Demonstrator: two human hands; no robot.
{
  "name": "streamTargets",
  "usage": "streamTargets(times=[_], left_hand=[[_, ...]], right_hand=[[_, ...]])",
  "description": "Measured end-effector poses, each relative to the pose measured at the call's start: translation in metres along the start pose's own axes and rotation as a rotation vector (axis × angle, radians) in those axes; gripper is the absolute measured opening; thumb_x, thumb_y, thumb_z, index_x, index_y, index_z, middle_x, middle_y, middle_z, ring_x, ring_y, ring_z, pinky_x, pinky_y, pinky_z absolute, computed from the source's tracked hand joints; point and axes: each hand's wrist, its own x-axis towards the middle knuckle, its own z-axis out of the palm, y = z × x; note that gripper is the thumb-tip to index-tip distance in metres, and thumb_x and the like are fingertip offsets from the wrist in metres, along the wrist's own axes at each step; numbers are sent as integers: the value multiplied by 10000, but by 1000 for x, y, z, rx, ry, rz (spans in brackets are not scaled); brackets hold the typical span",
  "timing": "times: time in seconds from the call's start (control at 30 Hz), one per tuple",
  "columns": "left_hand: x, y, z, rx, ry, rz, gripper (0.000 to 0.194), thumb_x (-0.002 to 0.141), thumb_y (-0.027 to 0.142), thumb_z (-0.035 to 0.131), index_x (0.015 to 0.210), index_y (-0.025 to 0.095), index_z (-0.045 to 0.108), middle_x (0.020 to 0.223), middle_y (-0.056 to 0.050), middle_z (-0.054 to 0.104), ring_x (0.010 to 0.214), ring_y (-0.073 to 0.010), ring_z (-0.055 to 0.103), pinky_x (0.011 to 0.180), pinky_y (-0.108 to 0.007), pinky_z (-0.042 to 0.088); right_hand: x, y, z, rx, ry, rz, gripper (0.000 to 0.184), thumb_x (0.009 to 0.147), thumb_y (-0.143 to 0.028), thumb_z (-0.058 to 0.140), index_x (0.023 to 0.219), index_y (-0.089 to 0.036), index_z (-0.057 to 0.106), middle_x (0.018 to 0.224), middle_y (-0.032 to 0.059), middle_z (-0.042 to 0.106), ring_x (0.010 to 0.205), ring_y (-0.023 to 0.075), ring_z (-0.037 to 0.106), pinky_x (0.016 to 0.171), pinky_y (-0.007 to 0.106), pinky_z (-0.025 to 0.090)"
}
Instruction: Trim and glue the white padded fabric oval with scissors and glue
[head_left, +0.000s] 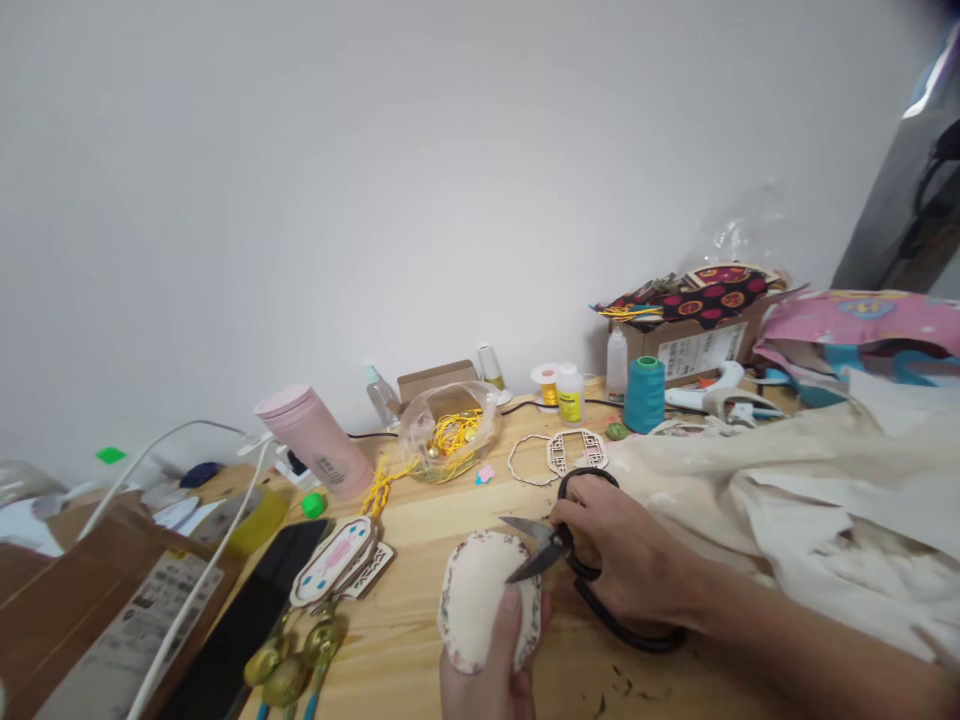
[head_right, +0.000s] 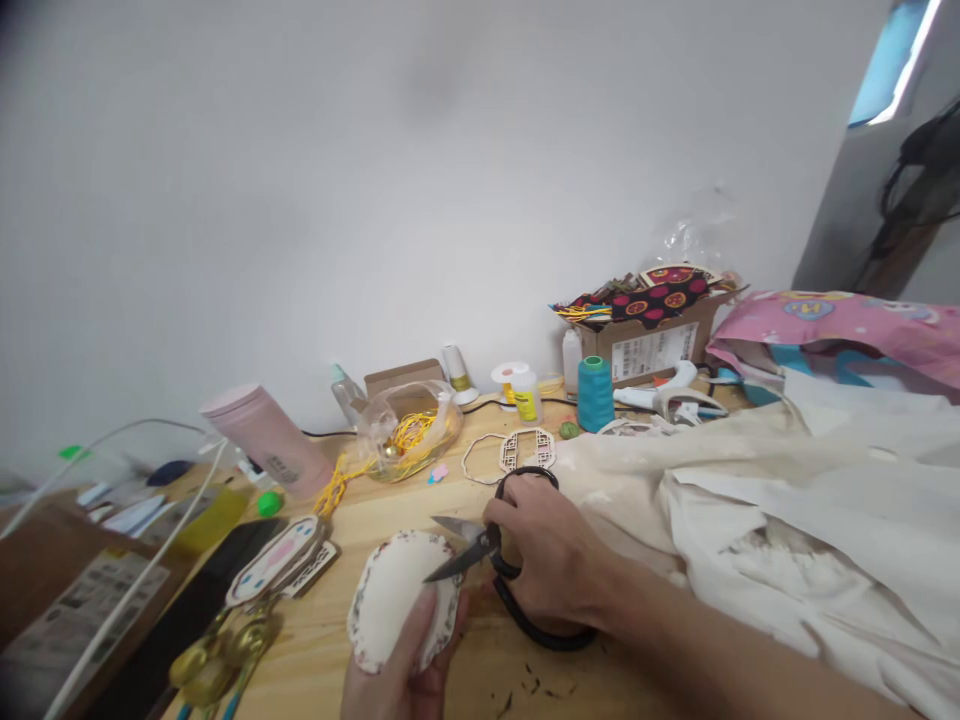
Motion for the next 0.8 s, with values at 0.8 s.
streamTargets(times=[0.8], left_hand=[[3, 6, -3, 19, -5, -26, 630, 645, 12, 599, 1199, 257, 424, 729, 15, 699, 733, -188, 650, 627, -307, 547]], right_hand=[[0, 1, 6, -53, -68, 48, 189, 598, -323, 619, 738, -206, 568, 745, 9, 528, 673, 151, 473, 561, 237, 326]])
